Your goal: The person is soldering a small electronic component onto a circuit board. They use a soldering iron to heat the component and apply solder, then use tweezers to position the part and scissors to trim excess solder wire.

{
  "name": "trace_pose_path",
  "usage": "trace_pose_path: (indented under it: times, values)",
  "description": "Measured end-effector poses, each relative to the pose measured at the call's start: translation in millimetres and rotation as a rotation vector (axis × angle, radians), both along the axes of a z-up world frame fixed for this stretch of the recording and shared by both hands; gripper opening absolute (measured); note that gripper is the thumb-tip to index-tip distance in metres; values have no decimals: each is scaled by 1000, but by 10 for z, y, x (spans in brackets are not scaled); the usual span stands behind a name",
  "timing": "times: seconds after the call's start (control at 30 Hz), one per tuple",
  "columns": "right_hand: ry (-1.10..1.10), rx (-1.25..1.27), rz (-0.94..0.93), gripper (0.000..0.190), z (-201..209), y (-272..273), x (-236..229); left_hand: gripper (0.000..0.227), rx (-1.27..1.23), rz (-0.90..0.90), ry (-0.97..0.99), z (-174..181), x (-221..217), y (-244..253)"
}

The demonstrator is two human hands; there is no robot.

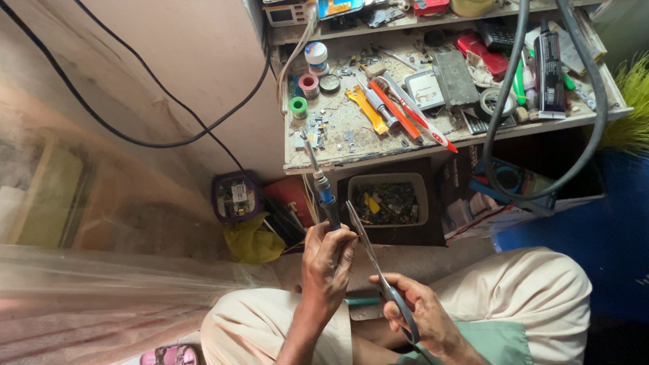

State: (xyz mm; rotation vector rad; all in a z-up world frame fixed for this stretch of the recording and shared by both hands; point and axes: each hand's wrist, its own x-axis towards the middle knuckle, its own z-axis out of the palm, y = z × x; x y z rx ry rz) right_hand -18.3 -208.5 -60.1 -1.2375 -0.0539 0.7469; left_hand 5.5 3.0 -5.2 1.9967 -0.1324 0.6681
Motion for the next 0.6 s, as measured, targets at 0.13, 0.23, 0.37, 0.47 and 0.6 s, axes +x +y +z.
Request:
trace_pose_path:
  times: [0.13, 0.23, 0.37, 0.47, 0.6]
  values:
    - [-3, 47, 9, 75, -95, -16, 2, 20, 5, -1, -4, 9, -1, 4]
    - [-54, -25, -31, 71, -173, -54, -47, 20, 19, 7, -16, 0, 10, 14]
    - [-112, -43, -77, 64, -214, -104, -65, 19, -24, 8, -21, -12, 14, 36]
    - [-13, -72, -37, 61, -185, -170, -72, 19, -63, 11, -11, -22, -1, 48]
    - [-112, -48, -70, 78, -97, -315, -6, 19, -140, 17, 43, -74, -16, 57]
